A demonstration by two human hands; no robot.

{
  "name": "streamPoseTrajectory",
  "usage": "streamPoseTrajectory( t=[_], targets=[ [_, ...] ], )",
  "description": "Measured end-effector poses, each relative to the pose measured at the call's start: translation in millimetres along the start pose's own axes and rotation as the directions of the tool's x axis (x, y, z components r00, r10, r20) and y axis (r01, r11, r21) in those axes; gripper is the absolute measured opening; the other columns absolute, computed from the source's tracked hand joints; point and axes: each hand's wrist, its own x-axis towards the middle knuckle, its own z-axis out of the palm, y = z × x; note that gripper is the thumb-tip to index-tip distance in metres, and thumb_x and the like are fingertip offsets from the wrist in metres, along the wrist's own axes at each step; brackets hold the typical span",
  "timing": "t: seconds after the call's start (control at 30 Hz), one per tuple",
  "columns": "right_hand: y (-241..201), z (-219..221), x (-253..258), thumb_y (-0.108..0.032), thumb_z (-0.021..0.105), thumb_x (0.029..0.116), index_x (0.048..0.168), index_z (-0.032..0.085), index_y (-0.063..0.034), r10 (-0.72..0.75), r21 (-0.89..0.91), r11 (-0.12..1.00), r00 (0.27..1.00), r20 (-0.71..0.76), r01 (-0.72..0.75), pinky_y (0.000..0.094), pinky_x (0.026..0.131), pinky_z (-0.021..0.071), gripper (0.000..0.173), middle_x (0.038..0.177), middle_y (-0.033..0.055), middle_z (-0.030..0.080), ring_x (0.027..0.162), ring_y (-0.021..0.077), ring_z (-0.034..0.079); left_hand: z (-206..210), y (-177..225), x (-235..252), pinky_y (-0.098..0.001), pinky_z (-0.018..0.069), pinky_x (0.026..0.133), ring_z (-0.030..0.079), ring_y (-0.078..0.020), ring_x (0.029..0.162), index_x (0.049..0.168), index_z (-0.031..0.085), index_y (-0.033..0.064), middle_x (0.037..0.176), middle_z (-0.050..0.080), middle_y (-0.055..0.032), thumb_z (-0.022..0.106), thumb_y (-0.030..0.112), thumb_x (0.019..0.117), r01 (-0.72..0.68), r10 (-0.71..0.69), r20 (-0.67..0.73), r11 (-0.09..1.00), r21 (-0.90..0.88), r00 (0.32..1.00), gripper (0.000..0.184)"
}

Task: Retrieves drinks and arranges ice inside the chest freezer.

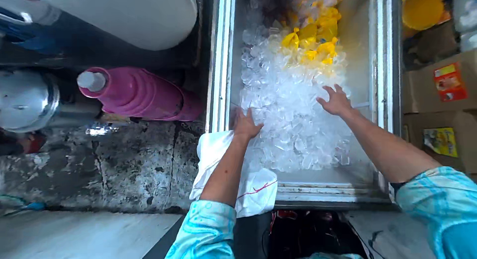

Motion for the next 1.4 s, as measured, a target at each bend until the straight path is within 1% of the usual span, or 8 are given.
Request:
streamPoseTrajectory(
  t=[0.07,0.17,0.47,0.63,0.8,0.97,1.17,1.4],
  targets=[
    [38,18,-22,-0.068,0.054,0.095,0.157,0.041,-0.0288,0.036,-0.136,0.99,0.999,0.018,-0.033,0.0813,0.104,0.0286,0.075,0.17,0.0154,0.017,0.151,0.0513,0.021,23,-7,-9,-0.0684,0.0407,0.108,0.033,-0.0544,0.145,0.163,0.03,0.0193,0.17,0.0,-0.027,0.072,0.068,0.0833,0.054,-0.062,0.06,0.991,0.119,0.996,0.103],
    [46,39,-46,-0.072,0.055,0.091,0.157,0.042,-0.0313,0.002,-0.169,0.986,1.0,-0.015,-0.004,0.0796,0.107,0.0254,0.078,0.164,0.0118,0.034,0.153,0.0479,0.018,35,2,-19,-0.0716,0.0427,0.1,0.043,-0.0581,0.134,0.161,0.035,0.0277,0.171,-0.008,-0.0217,0.068,0.076,0.0806,0.099,-0.123,0.108,0.974,0.205,0.987,0.1],
    [52,91,-162,-0.075,0.063,0.0836,0.147,0.055,-0.0215,0.117,-0.063,0.993,0.941,0.317,-0.102,0.0693,0.103,0.0425,0.084,0.161,0.0201,0.035,0.136,0.0501,0.044,55,16,-94,-0.071,0.031,0.112,0.038,-0.0568,0.139,0.163,0.029,0.0269,0.156,0.032,-0.0365,0.083,0.072,0.0617,-0.199,0.016,0.404,0.888,0.414,0.915,0.123],
    [37,97,-185,-0.064,0.076,0.0811,0.16,0.034,-0.0224,0.238,0.019,0.963,0.881,0.409,-0.269,0.0624,0.096,0.0513,0.099,0.157,0.0254,0.037,0.121,0.0454,0.059,39,9,-96,-0.0616,0.0507,0.1,0.05,-0.0541,0.13,0.166,-0.007,0.0169,0.156,0.027,-0.038,0.093,0.061,0.0603,0.054,-0.206,0.39,0.929,0.367,0.897,0.152],
    [3,109,-179,-0.064,0.083,0.0747,0.162,0.029,-0.0197,0.353,0.187,0.858,0.815,0.46,-0.478,0.0632,0.102,0.0485,0.112,0.162,0.0343,0.02,0.132,0.0523,0.049,58,11,-87,-0.0578,0.0525,0.101,0.052,-0.0532,0.129,0.165,-0.007,0.0094,0.158,0.02,-0.0407,0.096,0.054,0.0593,0.227,-0.281,0.383,0.957,0.18,0.88,0.154],
    [-13,141,-178,-0.052,0.088,0.0755,0.162,0.028,-0.0182,0.455,0.616,0.452,0.761,0.462,-0.645,0.0661,0.11,0.0388,0.11,0.161,0.0316,0.025,0.146,0.0487,0.032,85,23,-105,-0.0607,0.0531,0.098,0.054,-0.056,0.126,0.165,-0.01,0.0124,0.157,0.021,-0.0427,0.1,0.035,0.0604,0.472,-0.388,0.308,0.838,-0.275,0.869,0.153],
    [-43,144,-147,-0.049,0.077,0.0885,0.164,0.016,-0.0247,0.548,0.852,-0.148,0.675,0.494,-0.503,0.0692,0.107,0.0404,0.1,0.166,0.0177,0.024,0.148,0.0405,0.033,102,78,-85,-0.0633,0.0508,0.098,0.049,-0.0573,0.127,0.166,0.007,0.0124,0.15,0.031,-0.0436,0.1,0.029,0.0634,0.407,-0.452,0.095,0.666,-0.625,0.887,0.14],
    [-41,100,-67,-0.05,0.062,0.0989,0.164,0.013,-0.0226,0.569,0.903,-0.305,0.703,0.427,-0.302,0.0576,0.112,0.0422,0.086,0.165,0.0135,0.029,0.147,0.0319,0.037,110,171,-1,-0.06,0.0485,0.103,0.047,-0.0526,0.13,0.166,0.008,0.011,0.149,0.035,-0.0394,0.089,0.009,0.0735,0.26,-0.431,-0.005,0.552,-0.792,0.902,0.122]
  ],
)
